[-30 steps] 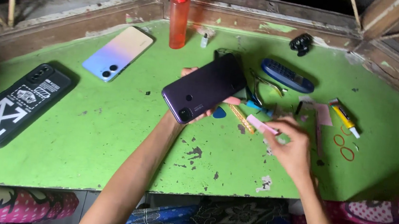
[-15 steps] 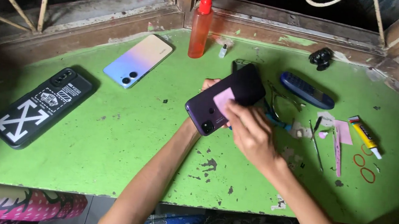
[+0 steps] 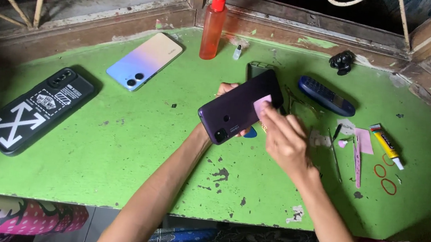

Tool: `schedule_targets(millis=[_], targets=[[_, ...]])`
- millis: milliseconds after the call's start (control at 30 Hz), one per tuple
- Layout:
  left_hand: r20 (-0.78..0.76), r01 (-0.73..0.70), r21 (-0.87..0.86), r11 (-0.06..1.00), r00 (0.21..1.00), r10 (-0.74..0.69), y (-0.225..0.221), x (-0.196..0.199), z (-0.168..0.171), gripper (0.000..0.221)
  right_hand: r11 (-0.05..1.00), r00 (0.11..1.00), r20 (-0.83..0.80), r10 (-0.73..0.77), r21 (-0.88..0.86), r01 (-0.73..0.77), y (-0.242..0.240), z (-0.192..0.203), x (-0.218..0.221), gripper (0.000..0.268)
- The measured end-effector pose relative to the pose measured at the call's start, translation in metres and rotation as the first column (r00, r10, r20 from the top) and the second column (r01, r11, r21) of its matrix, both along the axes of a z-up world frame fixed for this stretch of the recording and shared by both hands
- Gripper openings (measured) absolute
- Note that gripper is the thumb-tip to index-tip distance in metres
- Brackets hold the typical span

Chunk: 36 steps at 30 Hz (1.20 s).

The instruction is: Using a plastic prying tool and a metal spudger to remove the back cover of a smartphone for repair.

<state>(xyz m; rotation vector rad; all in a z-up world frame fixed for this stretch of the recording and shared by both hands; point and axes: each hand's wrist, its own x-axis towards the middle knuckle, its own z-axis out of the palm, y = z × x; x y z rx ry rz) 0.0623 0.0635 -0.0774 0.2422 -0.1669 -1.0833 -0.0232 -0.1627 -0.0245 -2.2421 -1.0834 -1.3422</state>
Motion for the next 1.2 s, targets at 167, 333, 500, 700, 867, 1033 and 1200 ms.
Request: schedule_targets(millis=[167, 333, 500, 700, 867, 1033, 1200], targets=[[-0.022, 0.015, 0.023, 1.0, 1.0, -0.014, -0.022, -0.001, 0.004, 0.065, 0.993, 0.993, -0.099, -0.057, 0.101, 0.067, -0.007, 0.018, 0.007, 0.012], [-0.022, 0.024, 0.064, 0.998, 0.999, -0.023, -0.032, 0.007, -0.002, 0.062, 0.987, 0.999, -0.024, 0.023, 0.16, -0.019, 0.021, 0.015, 0.0, 0.022], [-0.04, 0.051, 0.102, 0.993, 0.998, -0.047, -0.046, 0.005, -0.017, 0.059, 0.973, 0.998, -0.051, 0.019, 0.229, -0.007, 0.008, 0.027, 0.011, 0.028], [0.012, 0.098, 0.134, 0.986, 0.995, -0.1, -0.074, 0.076, -0.106, 0.061, 0.996, 0.995, 0.077, 0.071, 0.056, -0.075, 0.054, 0.007, -0.005, 0.019], [-0.007, 0.123, 0.035, 0.992, 0.992, -0.123, -0.067, 0.062, -0.099, 0.064, 0.983, 0.996, -0.021, 0.084, 0.164, -0.079, 0.048, 0.023, -0.005, 0.018], [-0.07, 0.053, -0.021, 0.998, 0.996, -0.054, -0.063, 0.05, -0.066, 0.061, 0.996, 0.998, -0.019, 0.065, 0.062, -0.064, 0.059, 0.01, -0.013, 0.03], [-0.089, -0.02, 0.029, 0.999, 0.996, 0.023, -0.059, 0.034, -0.053, 0.059, 0.977, 1.0, -0.013, 0.001, 0.211, 0.001, 0.037, 0.026, 0.002, 0.026]])
